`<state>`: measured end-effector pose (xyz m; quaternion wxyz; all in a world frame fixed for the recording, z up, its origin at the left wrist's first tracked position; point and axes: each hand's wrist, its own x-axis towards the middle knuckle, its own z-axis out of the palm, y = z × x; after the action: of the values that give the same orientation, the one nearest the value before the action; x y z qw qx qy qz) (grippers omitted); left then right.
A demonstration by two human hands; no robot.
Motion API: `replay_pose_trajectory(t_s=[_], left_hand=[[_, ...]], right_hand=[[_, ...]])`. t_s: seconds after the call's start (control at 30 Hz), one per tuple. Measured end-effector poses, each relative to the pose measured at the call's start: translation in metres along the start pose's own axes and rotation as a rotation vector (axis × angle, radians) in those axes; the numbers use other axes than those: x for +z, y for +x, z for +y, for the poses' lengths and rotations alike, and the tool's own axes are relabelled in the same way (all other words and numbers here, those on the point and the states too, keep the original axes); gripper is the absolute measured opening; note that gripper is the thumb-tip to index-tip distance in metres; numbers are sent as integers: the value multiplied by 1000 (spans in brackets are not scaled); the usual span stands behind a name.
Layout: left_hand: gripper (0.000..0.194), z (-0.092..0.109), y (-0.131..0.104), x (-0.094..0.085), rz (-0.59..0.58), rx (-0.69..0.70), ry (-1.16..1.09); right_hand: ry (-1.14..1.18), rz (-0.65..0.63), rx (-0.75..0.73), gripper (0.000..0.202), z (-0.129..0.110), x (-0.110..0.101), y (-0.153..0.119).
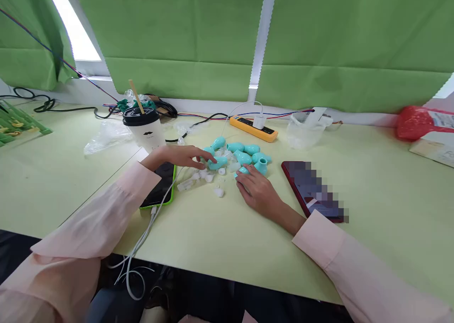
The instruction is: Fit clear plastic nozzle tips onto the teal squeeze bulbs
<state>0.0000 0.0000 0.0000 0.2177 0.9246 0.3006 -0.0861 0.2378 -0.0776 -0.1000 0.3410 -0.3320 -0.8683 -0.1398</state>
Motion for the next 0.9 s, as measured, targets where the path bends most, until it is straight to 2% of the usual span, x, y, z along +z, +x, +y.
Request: replay_pose_trajectory(t_s=[0.1,0.17,0.3,0.37,0.5,0.53,0.6,0.67,0.77,0.83,0.9], left_hand=[[26,2,3,5,90,-10,68],[25,6,8,12,185,-81,173],[32,12,20,27,343,-257,406],[39,13,22,31,376,-282,465],[44,17,19,36,321,-230,498],[43,19,18,38,344,-236,524],[39,26,19,42,468,-253,596],[33,33,21,47,575,-198,643],[24,39,25,52,540,-48,642],[19,38,27,54,506,-6,650],[16,35,28,55,525,-24,681]], right_hand=[[22,32,3,19,0,0,0],[36,40,27,19,0,0,1],[0,57,95,26,-1,0,3],[-41,40,111,30,-2,0,3],[-87,-70,147,27,-6,-1,4],[-90,-84,158,25,-6,-2,4],[-83,-76,173,21,-7,-2,4],[-89,-28,179,19,-8,-2,4],[-196,27,190,15,-7,-3,5],[-269,-13,177,16,-7,-6,5],[-282,-86,164,18,-8,-10,6]])
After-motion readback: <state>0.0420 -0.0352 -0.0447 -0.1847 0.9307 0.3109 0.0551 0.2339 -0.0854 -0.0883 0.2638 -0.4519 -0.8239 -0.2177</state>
